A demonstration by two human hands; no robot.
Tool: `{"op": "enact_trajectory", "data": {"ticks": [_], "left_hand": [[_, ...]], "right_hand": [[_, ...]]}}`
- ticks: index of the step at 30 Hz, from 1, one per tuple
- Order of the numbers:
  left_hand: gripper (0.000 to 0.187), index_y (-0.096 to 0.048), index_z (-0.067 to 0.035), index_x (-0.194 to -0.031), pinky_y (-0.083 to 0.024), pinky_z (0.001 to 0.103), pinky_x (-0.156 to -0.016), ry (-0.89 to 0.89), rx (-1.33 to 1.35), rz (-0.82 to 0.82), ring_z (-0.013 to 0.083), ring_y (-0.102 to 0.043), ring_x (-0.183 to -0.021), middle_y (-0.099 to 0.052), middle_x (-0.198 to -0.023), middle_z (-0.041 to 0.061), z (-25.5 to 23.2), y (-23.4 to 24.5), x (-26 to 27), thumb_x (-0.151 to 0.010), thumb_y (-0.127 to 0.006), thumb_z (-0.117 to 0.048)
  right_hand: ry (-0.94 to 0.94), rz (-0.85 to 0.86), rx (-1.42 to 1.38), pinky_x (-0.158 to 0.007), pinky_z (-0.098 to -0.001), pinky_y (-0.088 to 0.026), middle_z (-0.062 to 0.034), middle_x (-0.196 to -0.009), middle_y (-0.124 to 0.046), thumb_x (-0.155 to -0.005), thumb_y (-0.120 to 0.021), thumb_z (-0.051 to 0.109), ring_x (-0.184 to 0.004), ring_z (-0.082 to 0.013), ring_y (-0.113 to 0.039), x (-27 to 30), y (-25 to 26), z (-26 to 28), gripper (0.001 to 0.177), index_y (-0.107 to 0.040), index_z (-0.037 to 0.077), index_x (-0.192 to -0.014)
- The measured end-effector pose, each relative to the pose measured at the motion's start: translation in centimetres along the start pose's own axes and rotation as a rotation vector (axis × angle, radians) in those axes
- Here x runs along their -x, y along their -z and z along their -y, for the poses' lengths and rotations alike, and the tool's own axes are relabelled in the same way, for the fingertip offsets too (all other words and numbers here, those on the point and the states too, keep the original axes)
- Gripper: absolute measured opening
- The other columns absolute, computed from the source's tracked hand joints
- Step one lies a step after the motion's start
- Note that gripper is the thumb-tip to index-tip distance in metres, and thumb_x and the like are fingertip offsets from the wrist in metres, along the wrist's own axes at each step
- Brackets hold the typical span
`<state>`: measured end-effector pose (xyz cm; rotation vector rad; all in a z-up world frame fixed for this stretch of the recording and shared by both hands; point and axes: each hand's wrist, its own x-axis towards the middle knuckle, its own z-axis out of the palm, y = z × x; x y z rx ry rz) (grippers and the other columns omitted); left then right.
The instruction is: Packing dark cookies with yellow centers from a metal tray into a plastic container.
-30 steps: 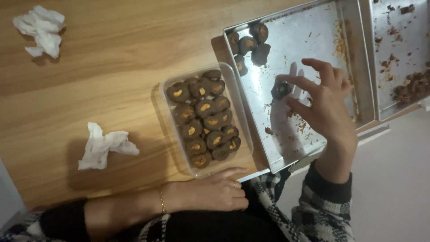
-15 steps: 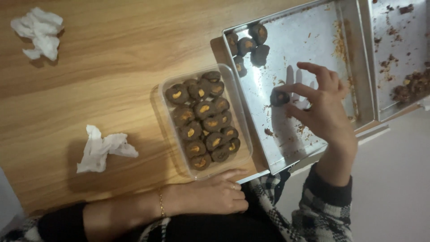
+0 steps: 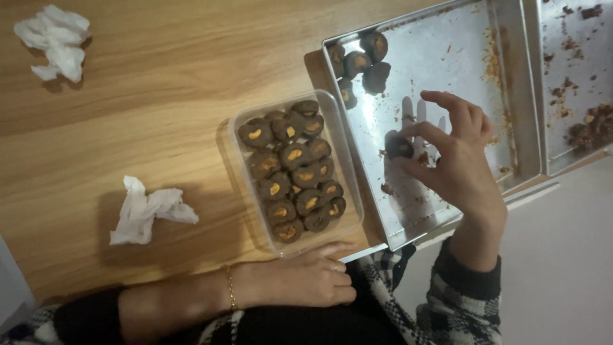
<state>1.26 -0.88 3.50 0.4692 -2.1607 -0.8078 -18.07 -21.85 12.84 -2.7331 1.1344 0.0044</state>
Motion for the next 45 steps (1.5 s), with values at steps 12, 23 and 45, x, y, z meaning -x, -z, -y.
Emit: {"op": "enact_trajectory", "data": {"ticks": [12,23,45], "left_hand": [[0.024,-0.055,-0.007,-0.083,-0.033,0.054,-0.128,-0.001,-0.016,-0.033,0.0214,-0.052,-0.063,-0.049,-0.064,0.002,0.1,-0.6,0.2,-0.102,-0.06,0.007],[0.022,-0.057,-0.008,-0.084,-0.032,0.052,-0.128,-0.012,-0.05,0.021,0.0219,-0.056,-0.063,-0.051,-0.063,0.002,0.2,-0.8,0.3,-0.098,-0.061,0.009],[0.018,-0.06,-0.004,-0.088,-0.031,0.057,-0.129,-0.008,0.042,-0.035,0.0259,-0.057,-0.06,-0.053,-0.063,0.005,0.3,-1.0,0.3,-0.098,-0.06,0.011]], "right_hand": [[-0.027,0.028,0.195,-0.106,-0.0584,-0.028,-0.0139,-0.142,-0.054,-0.075,-0.087,0.044,-0.13,-0.0404,-0.045,0.9,1.1,-0.4,0.035,-0.076,0.018,-0.096],[-0.085,0.247,0.189,-0.11,-0.0608,-0.022,-0.0082,-0.137,-0.056,-0.073,-0.083,0.047,-0.131,-0.0342,-0.046,0.4,1.4,0.1,0.031,-0.073,0.018,-0.08],[0.095,0.063,-0.321,-0.109,-0.0509,-0.027,-0.0075,-0.133,-0.048,-0.079,-0.081,0.039,-0.128,-0.0293,-0.04,-0.6,1.7,8.6,0.023,-0.068,0.021,-0.078]]}}
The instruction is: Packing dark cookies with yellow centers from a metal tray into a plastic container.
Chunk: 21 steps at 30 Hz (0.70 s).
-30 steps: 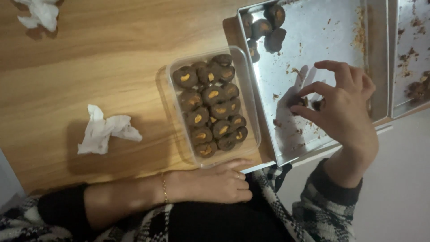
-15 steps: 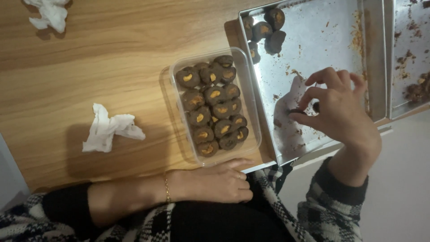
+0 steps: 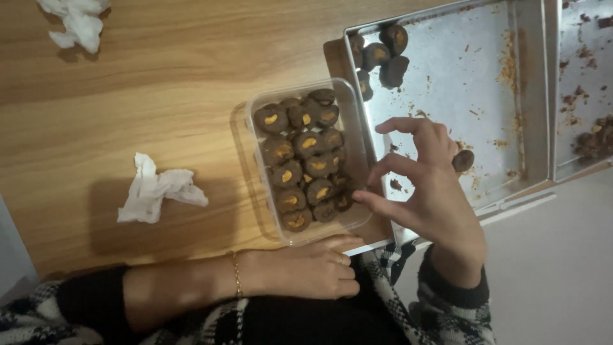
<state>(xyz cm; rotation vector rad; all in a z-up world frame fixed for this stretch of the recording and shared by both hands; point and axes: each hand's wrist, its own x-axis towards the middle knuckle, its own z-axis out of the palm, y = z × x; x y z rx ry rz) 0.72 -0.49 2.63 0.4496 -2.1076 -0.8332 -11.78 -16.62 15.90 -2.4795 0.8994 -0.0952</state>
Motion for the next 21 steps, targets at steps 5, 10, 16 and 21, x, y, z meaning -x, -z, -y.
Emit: {"op": "enact_trajectory", "data": {"ticks": [5,10,16,21], "left_hand": [[0.022,-0.06,-0.007,-0.084,-0.034,0.053,-0.125,-0.018,-0.092,-0.011,0.0255,-0.059,-0.062,-0.058,-0.064,0.004,0.0,-0.3,0.1,-0.097,-0.066,0.01],[0.023,-0.061,-0.008,-0.081,-0.033,0.053,-0.126,-0.013,-0.103,-0.027,0.0244,-0.058,-0.062,-0.058,-0.064,0.003,0.1,-0.8,0.2,-0.099,-0.065,0.006],[0.022,-0.061,-0.007,-0.082,-0.033,0.054,-0.127,-0.016,-0.101,-0.041,0.0248,-0.061,-0.065,-0.058,-0.064,0.003,0.1,-0.8,0.1,-0.1,-0.064,0.005],[0.016,-0.064,-0.005,-0.087,-0.031,0.056,-0.129,-0.003,-0.049,-0.037,0.0249,-0.06,-0.064,-0.058,-0.064,0.004,0.2,-0.9,0.2,-0.098,-0.065,0.007]], "right_hand": [[0.072,0.038,0.054,-0.109,-0.0531,-0.041,-0.0136,-0.135,-0.05,-0.078,-0.082,0.035,-0.128,-0.0338,-0.039,-0.1,-0.6,0.3,0.025,-0.069,0.013,-0.078],[0.141,0.083,0.059,-0.108,-0.0509,-0.039,-0.0137,-0.134,-0.05,-0.08,-0.081,0.036,-0.127,-0.0336,-0.04,-0.7,-0.2,0.5,0.026,-0.07,0.013,-0.076],[0.199,0.156,0.067,-0.105,-0.0505,-0.037,-0.0126,-0.137,-0.054,-0.08,-0.078,0.041,-0.128,-0.0331,-0.043,-1.4,0.1,0.6,0.028,-0.07,0.015,-0.075],[0.205,0.184,0.051,-0.105,-0.0506,-0.04,-0.0126,-0.136,-0.052,-0.08,-0.079,0.039,-0.126,-0.0328,-0.042,-1.7,0.0,0.4,0.029,-0.068,0.013,-0.074]]}}
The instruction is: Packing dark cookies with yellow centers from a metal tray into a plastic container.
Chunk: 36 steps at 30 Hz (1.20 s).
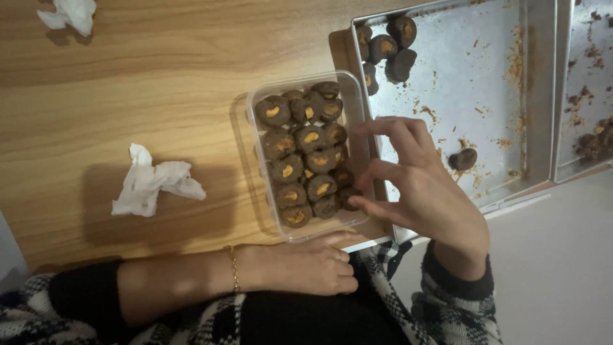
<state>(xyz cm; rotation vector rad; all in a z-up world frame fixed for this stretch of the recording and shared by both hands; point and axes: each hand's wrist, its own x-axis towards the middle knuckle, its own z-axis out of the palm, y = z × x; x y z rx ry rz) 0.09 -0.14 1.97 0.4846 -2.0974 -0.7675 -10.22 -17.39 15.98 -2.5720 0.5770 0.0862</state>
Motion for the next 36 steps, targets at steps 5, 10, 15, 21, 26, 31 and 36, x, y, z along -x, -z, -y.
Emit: {"op": "enact_trajectory", "data": {"ticks": [5,10,15,21,26,31,36], "left_hand": [[0.012,-0.067,-0.005,-0.091,-0.032,0.054,-0.128,-0.009,-0.03,0.056,0.0252,-0.063,-0.065,-0.063,-0.067,0.004,0.2,-0.5,0.2,-0.093,-0.071,0.006],[0.021,-0.059,-0.009,-0.085,-0.032,0.054,-0.126,-0.001,-0.059,0.054,0.0226,-0.057,-0.066,-0.054,-0.065,0.001,0.0,0.0,0.2,-0.1,-0.063,0.005],[0.019,-0.06,-0.009,-0.085,-0.032,0.056,-0.126,0.005,-0.056,0.066,0.0232,-0.058,-0.066,-0.055,-0.067,0.002,0.1,-0.4,0.3,-0.099,-0.065,0.003],[0.025,-0.055,-0.009,-0.083,-0.039,0.048,-0.118,-0.02,-0.057,-0.008,0.0246,-0.057,-0.071,-0.052,-0.069,0.002,-0.2,0.5,0.0,-0.102,-0.058,0.008],[0.028,-0.054,-0.006,-0.081,-0.036,0.053,-0.121,-0.011,0.022,-0.016,0.0242,-0.048,-0.066,-0.045,-0.066,0.004,-0.2,1.6,-0.8,-0.104,-0.055,0.009],[0.028,-0.053,-0.007,-0.08,-0.035,0.057,-0.124,-0.015,-0.013,0.054,0.0199,-0.048,-0.063,-0.045,-0.066,0.002,-0.1,1.4,-1.0,-0.093,-0.057,0.017],[0.033,-0.056,-0.006,-0.08,-0.037,0.058,-0.123,-0.009,-0.028,0.089,0.0186,-0.049,-0.063,-0.047,-0.066,0.003,0.1,1.0,-1.0,-0.075,-0.059,0.026]], "right_hand": [[-0.009,-0.023,0.113,-0.109,-0.0627,-0.039,-0.0166,-0.145,-0.046,-0.074,-0.086,0.028,-0.135,-0.0474,-0.035,0.0,0.0,0.2,0.021,-0.074,0.011,-0.077],[-0.03,-0.047,0.188,-0.107,-0.0687,-0.041,-0.0146,-0.149,-0.042,-0.073,-0.087,0.024,-0.139,-0.047,-0.033,0.4,-0.1,0.9,0.02,-0.073,0.01,-0.074],[-0.025,-0.069,0.199,-0.109,-0.0661,-0.04,-0.0161,-0.153,-0.039,-0.074,-0.087,0.021,-0.141,-0.0475,-0.034,0.3,-0.1,1.2,0.018,-0.073,0.012,-0.08],[-0.021,-0.074,0.168,-0.112,-0.0679,-0.04,-0.0141,-0.153,-0.04,-0.069,-0.09,0.021,-0.141,-0.0459,-0.032,0.5,-0.6,1.2,0.018,-0.076,0.013,-0.076],[-0.065,-0.213,0.094,-0.118,-0.0632,-0.033,-0.0156,-0.152,-0.039,-0.08,-0.088,0.019,-0.143,-0.0453,-0.033,2.5,0.3,-0.3,0.019,-0.073,0.016,-0.092],[-0.306,-0.376,0.157,-0.122,-0.0573,-0.031,-0.0209,-0.148,-0.047,-0.085,-0.086,0.014,-0.141,-0.0384,-0.041,6.7,2.5,-3.9,0.019,-0.075,0.011,-0.1],[-0.653,-0.502,0.27,-0.112,-0.0633,-0.032,-0.0235,-0.147,-0.05,-0.096,-0.082,0.01,-0.138,-0.0429,-0.041,11.3,2.0,-7.7,0.018,-0.077,0.011,-0.113]]}}
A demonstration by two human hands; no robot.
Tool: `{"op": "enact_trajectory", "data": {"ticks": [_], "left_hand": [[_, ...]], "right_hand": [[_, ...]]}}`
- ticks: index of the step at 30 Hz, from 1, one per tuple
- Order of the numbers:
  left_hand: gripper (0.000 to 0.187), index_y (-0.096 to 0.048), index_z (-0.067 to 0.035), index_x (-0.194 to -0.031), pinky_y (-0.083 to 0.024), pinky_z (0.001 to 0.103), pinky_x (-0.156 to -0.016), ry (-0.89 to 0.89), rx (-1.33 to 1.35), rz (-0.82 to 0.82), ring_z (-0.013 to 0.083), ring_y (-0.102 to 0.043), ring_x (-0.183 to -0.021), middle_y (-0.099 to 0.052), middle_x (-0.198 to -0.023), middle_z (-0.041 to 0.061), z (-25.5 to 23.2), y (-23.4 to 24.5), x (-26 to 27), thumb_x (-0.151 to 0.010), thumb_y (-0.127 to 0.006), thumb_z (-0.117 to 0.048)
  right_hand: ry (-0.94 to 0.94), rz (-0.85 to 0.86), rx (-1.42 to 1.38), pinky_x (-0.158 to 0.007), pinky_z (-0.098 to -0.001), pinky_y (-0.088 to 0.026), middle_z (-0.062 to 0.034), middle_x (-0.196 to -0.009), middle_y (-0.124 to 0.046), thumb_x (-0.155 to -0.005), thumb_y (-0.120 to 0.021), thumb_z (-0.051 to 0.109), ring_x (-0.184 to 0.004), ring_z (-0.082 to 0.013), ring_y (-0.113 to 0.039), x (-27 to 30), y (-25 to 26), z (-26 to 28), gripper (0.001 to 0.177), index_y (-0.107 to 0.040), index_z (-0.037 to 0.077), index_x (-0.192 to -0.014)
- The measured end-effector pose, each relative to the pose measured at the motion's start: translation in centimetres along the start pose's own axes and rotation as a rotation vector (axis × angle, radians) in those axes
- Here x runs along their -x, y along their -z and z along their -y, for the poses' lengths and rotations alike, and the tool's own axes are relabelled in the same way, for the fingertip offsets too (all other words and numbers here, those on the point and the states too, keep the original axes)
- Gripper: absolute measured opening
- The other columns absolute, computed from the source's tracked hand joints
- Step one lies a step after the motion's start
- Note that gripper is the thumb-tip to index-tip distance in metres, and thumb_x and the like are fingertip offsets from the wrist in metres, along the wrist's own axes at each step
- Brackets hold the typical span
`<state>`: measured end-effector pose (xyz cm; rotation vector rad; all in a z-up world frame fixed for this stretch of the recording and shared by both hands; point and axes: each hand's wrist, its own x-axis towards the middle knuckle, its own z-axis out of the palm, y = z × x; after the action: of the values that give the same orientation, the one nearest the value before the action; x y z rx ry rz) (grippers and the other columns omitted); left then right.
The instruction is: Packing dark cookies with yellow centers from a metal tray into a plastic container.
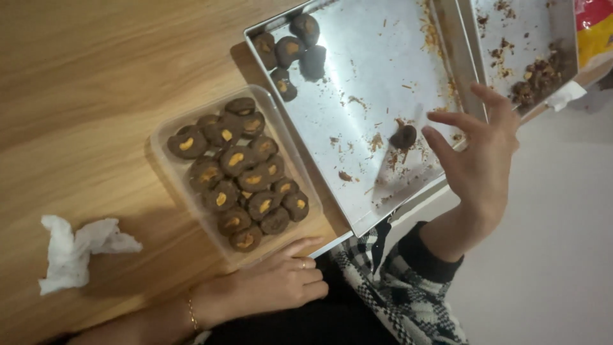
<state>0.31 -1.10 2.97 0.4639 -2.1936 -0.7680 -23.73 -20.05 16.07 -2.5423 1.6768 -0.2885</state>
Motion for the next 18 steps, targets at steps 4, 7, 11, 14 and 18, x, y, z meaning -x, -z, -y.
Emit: {"op": "enact_trajectory", "data": {"ticks": [4,7,11,14,18], "left_hand": [[0.029,-0.058,-0.008,-0.08,-0.04,0.056,-0.121,-0.002,-0.016,-0.071,0.0169,-0.047,-0.062,-0.045,-0.066,0.001,0.3,-0.8,0.2,-0.09,-0.06,0.019],[0.03,-0.058,-0.007,-0.081,-0.041,0.057,-0.121,-0.004,-0.003,-0.066,0.0155,-0.046,-0.061,-0.045,-0.066,0.001,0.2,-0.3,-0.1,-0.088,-0.06,0.022],[0.03,-0.06,-0.005,-0.086,-0.038,0.059,-0.123,0.013,0.062,-0.059,0.0165,-0.045,-0.062,-0.044,-0.067,0.002,0.1,-0.1,-0.1,-0.087,-0.062,0.024],[0.033,-0.055,-0.005,-0.083,-0.039,0.058,-0.124,0.004,0.027,-0.068,0.0167,-0.042,-0.062,-0.039,-0.068,0.002,0.0,0.4,-0.3,-0.084,-0.054,0.028],[0.036,-0.059,-0.004,-0.087,-0.04,0.058,-0.123,-0.004,0.038,-0.028,0.0154,-0.044,-0.062,-0.041,-0.066,0.002,0.1,0.2,-0.1,-0.078,-0.06,0.031]], "right_hand": [[-0.264,0.121,0.06,-0.109,-0.0675,-0.025,-0.0226,-0.146,-0.047,-0.083,-0.084,0.033,-0.135,-0.0407,-0.038,0.9,-0.9,-0.9,0.039,-0.076,0.012,-0.115],[-0.282,0.154,0.009,-0.109,-0.0658,-0.026,-0.0221,-0.147,-0.046,-0.08,-0.085,0.034,-0.137,-0.0396,-0.037,1.3,-1.8,-0.7,0.045,-0.075,0.013,-0.118],[-0.266,0.134,0.008,-0.107,-0.0666,-0.024,-0.0208,-0.147,-0.045,-0.08,-0.086,0.032,-0.137,-0.0412,-0.035,1.1,-2.4,-0.8,0.043,-0.076,0.015,-0.118],[-0.265,0.125,0.009,-0.107,-0.0648,-0.028,-0.0199,-0.146,-0.047,-0.08,-0.086,0.032,-0.135,-0.0403,-0.038,1.0,-2.5,-0.2,0.04,-0.077,0.016,-0.116],[-0.284,0.129,-0.008,-0.107,-0.0628,-0.028,-0.0189,-0.145,-0.05,-0.075,-0.09,0.029,-0.136,-0.0411,-0.039,1.0,-2.5,-0.5,0.04,-0.074,0.016,-0.109]]}}
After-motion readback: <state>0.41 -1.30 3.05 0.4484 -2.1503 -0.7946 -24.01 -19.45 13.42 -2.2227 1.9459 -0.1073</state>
